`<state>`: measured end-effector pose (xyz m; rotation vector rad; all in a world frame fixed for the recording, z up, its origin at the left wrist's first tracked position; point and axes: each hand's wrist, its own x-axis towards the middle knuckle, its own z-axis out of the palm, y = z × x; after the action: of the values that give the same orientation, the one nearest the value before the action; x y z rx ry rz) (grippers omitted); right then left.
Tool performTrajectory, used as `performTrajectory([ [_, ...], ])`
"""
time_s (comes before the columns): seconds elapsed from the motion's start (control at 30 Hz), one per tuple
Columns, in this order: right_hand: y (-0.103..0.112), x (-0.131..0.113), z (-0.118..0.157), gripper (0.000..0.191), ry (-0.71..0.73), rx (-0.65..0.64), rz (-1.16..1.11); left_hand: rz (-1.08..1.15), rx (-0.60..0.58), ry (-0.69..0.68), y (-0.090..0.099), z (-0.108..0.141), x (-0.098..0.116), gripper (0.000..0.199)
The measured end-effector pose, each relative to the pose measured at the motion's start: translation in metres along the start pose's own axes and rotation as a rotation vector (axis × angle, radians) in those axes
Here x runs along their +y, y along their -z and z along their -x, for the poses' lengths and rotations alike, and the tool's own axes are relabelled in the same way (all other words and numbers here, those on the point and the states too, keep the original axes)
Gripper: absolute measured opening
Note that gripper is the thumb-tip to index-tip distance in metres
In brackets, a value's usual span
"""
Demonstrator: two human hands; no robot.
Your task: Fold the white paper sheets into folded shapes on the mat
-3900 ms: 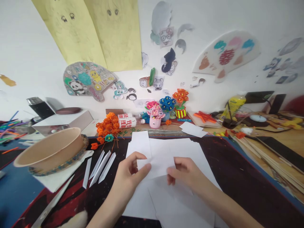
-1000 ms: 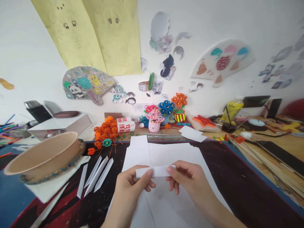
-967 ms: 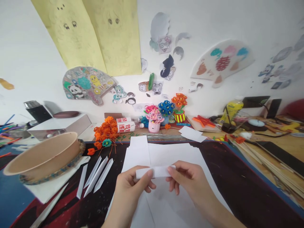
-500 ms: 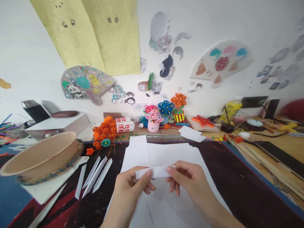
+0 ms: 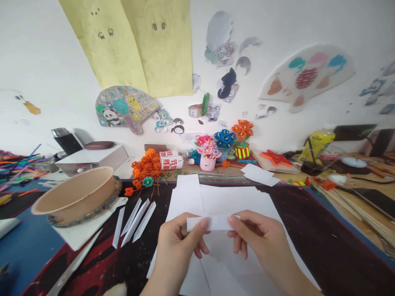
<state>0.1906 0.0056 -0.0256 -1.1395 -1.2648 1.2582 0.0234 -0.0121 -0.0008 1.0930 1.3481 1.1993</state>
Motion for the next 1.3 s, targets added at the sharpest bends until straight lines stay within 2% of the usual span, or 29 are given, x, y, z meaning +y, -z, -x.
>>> performTrajectory([
  [0.23,-0.001,-0.004,0.003,0.039,-0.005,0.029,0.017,0.009,0.015,-0.007,-0.001,0.0,-0.003,0.032],
  [0.43,-0.003,0.005,0.003,0.039,0.029,0.063,0.024,-0.048,0.065,-0.034,-0.003,0.002,-0.003,0.032],
  [0.63,0.002,0.007,0.002,0.037,0.109,0.096,0.055,-0.25,0.109,-0.148,-0.005,0.006,-0.003,0.032],
  [0.77,0.005,0.004,0.001,0.035,0.08,0.088,-0.003,-0.309,0.103,-0.219,-0.005,0.009,-0.004,0.033],
  [0.9,0.006,0.005,-0.004,0.036,0.017,0.04,-0.065,-0.321,0.126,-0.284,-0.007,0.011,-0.005,0.032],
  [1.0,0.006,0.008,-0.008,0.037,-0.018,-0.018,-0.079,-0.286,0.115,-0.236,-0.008,0.012,-0.004,0.032],
  [1.3,0.001,0.01,-0.013,0.038,-0.134,-0.298,-0.186,-0.154,0.018,-0.14,-0.006,0.009,-0.006,0.028],
])
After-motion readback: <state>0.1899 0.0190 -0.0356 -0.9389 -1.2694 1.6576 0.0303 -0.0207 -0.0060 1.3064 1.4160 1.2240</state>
